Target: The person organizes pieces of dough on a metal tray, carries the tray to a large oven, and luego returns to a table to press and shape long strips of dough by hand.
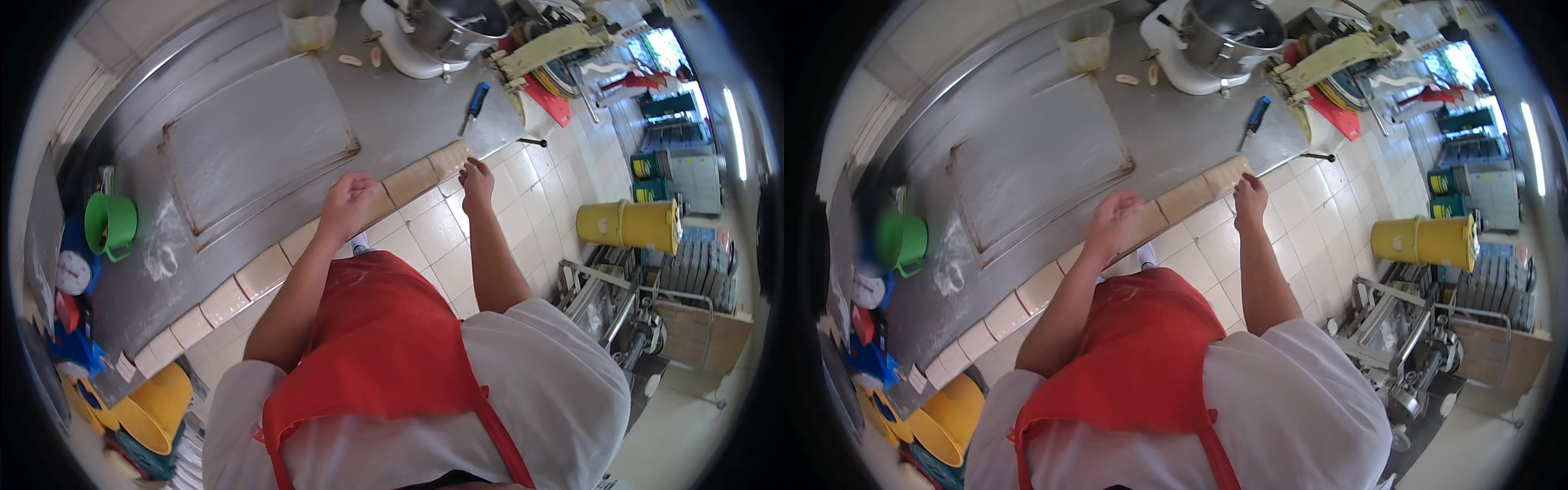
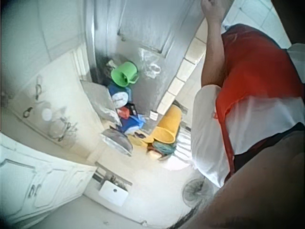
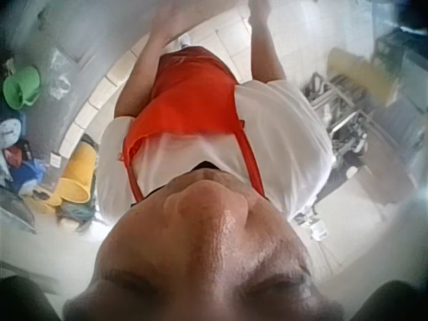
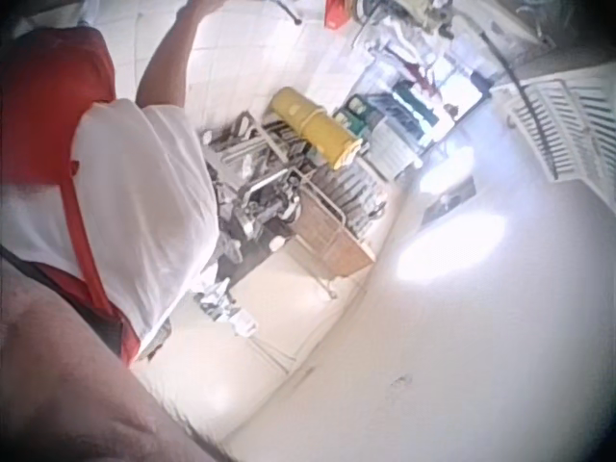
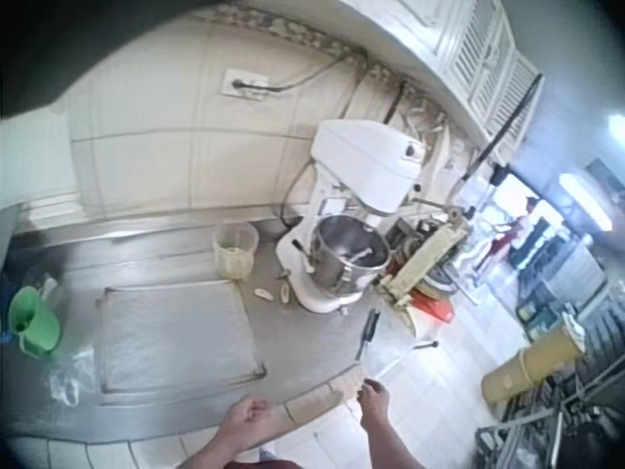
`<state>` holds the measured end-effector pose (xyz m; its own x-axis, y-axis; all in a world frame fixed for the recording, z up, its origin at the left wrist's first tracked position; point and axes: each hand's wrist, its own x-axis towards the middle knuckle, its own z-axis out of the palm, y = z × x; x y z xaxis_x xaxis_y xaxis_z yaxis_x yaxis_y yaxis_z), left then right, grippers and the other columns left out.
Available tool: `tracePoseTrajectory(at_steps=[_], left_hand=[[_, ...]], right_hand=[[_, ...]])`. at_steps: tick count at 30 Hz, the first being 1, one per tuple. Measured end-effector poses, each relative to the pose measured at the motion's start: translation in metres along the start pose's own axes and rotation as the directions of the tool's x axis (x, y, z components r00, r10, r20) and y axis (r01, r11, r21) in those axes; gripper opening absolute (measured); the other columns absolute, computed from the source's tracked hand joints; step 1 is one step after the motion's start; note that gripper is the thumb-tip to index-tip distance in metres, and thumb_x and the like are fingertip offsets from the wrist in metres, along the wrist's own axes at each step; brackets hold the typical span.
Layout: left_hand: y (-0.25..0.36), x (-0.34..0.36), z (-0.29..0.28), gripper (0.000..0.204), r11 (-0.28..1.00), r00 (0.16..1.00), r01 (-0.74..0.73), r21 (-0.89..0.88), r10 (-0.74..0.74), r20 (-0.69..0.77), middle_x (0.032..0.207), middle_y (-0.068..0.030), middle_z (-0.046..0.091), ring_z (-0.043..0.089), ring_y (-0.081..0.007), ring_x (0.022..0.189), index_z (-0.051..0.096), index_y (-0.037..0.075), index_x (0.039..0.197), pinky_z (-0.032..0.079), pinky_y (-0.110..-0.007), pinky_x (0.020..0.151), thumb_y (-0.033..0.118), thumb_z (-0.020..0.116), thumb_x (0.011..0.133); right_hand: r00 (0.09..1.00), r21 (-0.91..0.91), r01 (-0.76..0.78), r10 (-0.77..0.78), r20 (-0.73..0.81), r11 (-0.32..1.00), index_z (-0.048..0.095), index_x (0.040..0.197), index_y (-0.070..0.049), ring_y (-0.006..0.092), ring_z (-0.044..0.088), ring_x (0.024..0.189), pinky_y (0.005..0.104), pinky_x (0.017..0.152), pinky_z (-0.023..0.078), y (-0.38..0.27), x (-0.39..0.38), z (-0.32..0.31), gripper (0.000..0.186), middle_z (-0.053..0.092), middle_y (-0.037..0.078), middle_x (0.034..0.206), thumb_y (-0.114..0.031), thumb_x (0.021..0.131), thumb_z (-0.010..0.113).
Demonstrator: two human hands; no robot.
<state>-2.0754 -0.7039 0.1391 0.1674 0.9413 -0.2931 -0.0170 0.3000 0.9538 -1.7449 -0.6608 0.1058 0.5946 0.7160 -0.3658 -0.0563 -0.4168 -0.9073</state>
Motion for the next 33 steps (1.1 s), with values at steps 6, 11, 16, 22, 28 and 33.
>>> tracePoseTrajectory(at_steps=[6, 11, 16, 22, 28, 33], left_hand=[[0.008, 0.089, 0.071, 0.047, 0.664, 0.971, -0.231, 0.711, 0.104, 0.217, 0.129, -0.0212, 0.071, 0.068, -0.0349, 0.121, 0.062, 0.002, 0.136, 0.054, -0.047, 0.104, 0.026, 0.068, 0.096], [-0.006, 0.119, 0.101, 0.048, 0.46, 0.975, -0.067, 0.886, -0.157, 0.156, 0.132, -0.0204, 0.07, 0.067, -0.0371, 0.122, 0.062, 0.005, 0.136, 0.053, -0.048, 0.105, 0.03, 0.065, 0.095], [0.008, 0.133, 0.121, 0.05, 0.388, 0.932, 0.1, 0.916, -0.358, 0.05, 0.128, -0.0193, 0.071, 0.069, -0.0352, 0.12, 0.069, 0.005, 0.125, 0.054, -0.046, 0.102, 0.038, 0.071, 0.089], [-0.018, 0.143, 0.115, 0.047, 0.457, 0.943, -0.067, 0.887, -0.262, 0.206, 0.111, -0.0238, 0.075, 0.072, -0.0385, 0.102, 0.073, 0.001, 0.109, 0.057, -0.045, 0.089, 0.039, 0.075, 0.081], [-0.009, 0.142, 0.106, 0.045, 0.647, 0.92, -0.07, 0.759, -0.253, 0.301, 0.106, -0.0207, 0.074, 0.073, -0.033, 0.102, 0.07, 0.0, 0.114, 0.056, -0.043, 0.089, 0.03, 0.072, 0.081], [-0.024, 0.153, 0.055, 0.045, 0.96, 0.953, 0.266, 0.081, -0.275, 0.128, 0.117, -0.0137, 0.071, 0.07, -0.026, 0.109, 0.063, 0.001, 0.128, 0.055, -0.041, 0.097, 0.019, 0.065, 0.087]], right_hand=[[0.966, 0.341, -0.182, 0.233, -0.116, 0.922, 0.06, 0.131, 0.004, 0.0189, 0.067, 0.081, 0.0306, 0.068, 0.057, 0.043, 0.041, 0.003, 0.036, 0.068, 0.01, 0.1, -0.008, 0.098, 0.068], [0.949, 0.298, -0.209, 0.267, -0.169, 0.931, 0.058, 0.122, 0.008, 0.0176, 0.063, 0.077, 0.031, 0.066, 0.051, 0.036, 0.046, 0.019, 0.045, 0.067, 0.012, 0.093, -0.013, 0.09, 0.083], [0.916, 0.35, -0.262, 0.347, -0.204, 0.899, 0.066, 0.111, 0.006, 0.0149, 0.06, 0.07, 0.0282, 0.062, 0.047, 0.033, 0.049, 0.019, 0.046, 0.067, 0.007, 0.088, -0.017, 0.081, 0.092], [0.965, 0.204, -0.229, 0.25, -0.085, 0.952, 0.064, 0.11, 0.003, 0.0168, 0.06, 0.08, 0.0323, 0.075, 0.05, 0.017, 0.049, 0.023, 0.05, 0.066, 0.009, 0.095, -0.016, 0.077, 0.095], [0.962, 0.11, -0.163, 0.183, -0.204, 0.981, 0.061, 0.116, 0.005, 0.0201, 0.061, 0.081, 0.0348, 0.075, 0.053, 0.023, 0.061, 0.047, 0.051, 0.064, 0.009, 0.095, -0.009, 0.078, 0.092], [0.905, 0.411, -0.394, 0.268, 0.331, 0.822, 0.059, 0.124, 0.006, 0.0289, 0.065, 0.1, 0.0461, 0.087, 0.057, -0.009, 0.068, 0.054, 0.049, 0.063, 0.013, 0.113, -0.013, 0.087, 0.084]])
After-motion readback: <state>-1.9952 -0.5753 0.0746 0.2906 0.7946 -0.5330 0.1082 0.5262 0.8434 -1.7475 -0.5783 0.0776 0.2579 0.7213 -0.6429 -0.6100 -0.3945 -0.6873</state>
